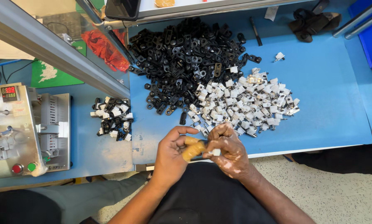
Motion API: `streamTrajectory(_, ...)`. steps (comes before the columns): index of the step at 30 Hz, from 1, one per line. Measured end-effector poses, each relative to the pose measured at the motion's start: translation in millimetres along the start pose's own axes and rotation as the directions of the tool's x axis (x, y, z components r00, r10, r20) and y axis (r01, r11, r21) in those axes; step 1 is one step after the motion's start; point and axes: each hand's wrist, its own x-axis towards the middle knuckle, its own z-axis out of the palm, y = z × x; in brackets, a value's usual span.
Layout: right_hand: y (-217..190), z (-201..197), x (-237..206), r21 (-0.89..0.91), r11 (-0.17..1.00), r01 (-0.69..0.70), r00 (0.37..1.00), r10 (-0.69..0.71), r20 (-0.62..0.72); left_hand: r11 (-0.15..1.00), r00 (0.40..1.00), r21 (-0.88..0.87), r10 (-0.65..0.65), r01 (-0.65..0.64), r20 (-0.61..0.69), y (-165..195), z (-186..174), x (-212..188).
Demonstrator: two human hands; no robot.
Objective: The person repeatedly picks a white plastic component and a black plastic component from piles on a blue workbench, presses them together by hand, and places the assembled pair into a growing pile on the left. The process is continuous and repetitive throughout the clip.
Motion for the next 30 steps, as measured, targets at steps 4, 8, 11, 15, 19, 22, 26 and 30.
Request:
streamTrajectory(4,0.7,3.0,-2.2,0.018,0.997,-0.078,0.996,0.078,-0.053,0.988,0.987,0.041,0.151,-0.149,-0.049,-7.3,1.5,-9.0)
streamTrajectory(8,-1.6,4.9,-2.3,0.17,0.976,-0.133,0.98,0.155,-0.126,0.987,0.989,-0.061,0.146,-0.148,-0.032,-10.7,-1.1,-14.3)
streamTrajectory(11,-4.3,2.5,-0.8,-0.035,0.998,-0.053,0.999,0.052,-0.005,0.994,0.991,-0.033,0.103,-0.106,-0.085,-14.5,-2.2,-8.5)
streamTrajectory(15,-8.7,6.8,-4.4,-0.091,0.988,-0.124,0.991,0.119,-0.061,0.974,0.972,0.111,0.208,-0.196,-0.107,-17.4,-2.6,-9.3)
streamTrajectory(19,-9.1,6.4,-6.1,0.107,0.977,-0.186,0.968,0.201,-0.148,0.953,0.966,0.179,0.255,-0.247,-0.028,-14.7,-0.7,-16.5)
streamTrajectory(22,-9.9,3.3,-6.8,0.066,0.975,-0.211,0.973,0.216,-0.082,0.947,0.949,0.059,0.315,-0.315,-0.002,-13.0,3.6,-10.4)
streamTrajectory(26,-11.1,4.6,-7.6,-0.109,0.989,-0.099,0.995,0.095,-0.035,0.941,0.958,0.199,0.285,-0.274,-0.028,-11.8,4.5,-0.8)
streamTrajectory(30,-9.1,6.0,-8.5,-0.213,0.977,-0.006,0.999,-0.003,-0.04,0.972,0.977,0.135,0.203,-0.194,-0.057,-10.1,-0.9,-5.2)
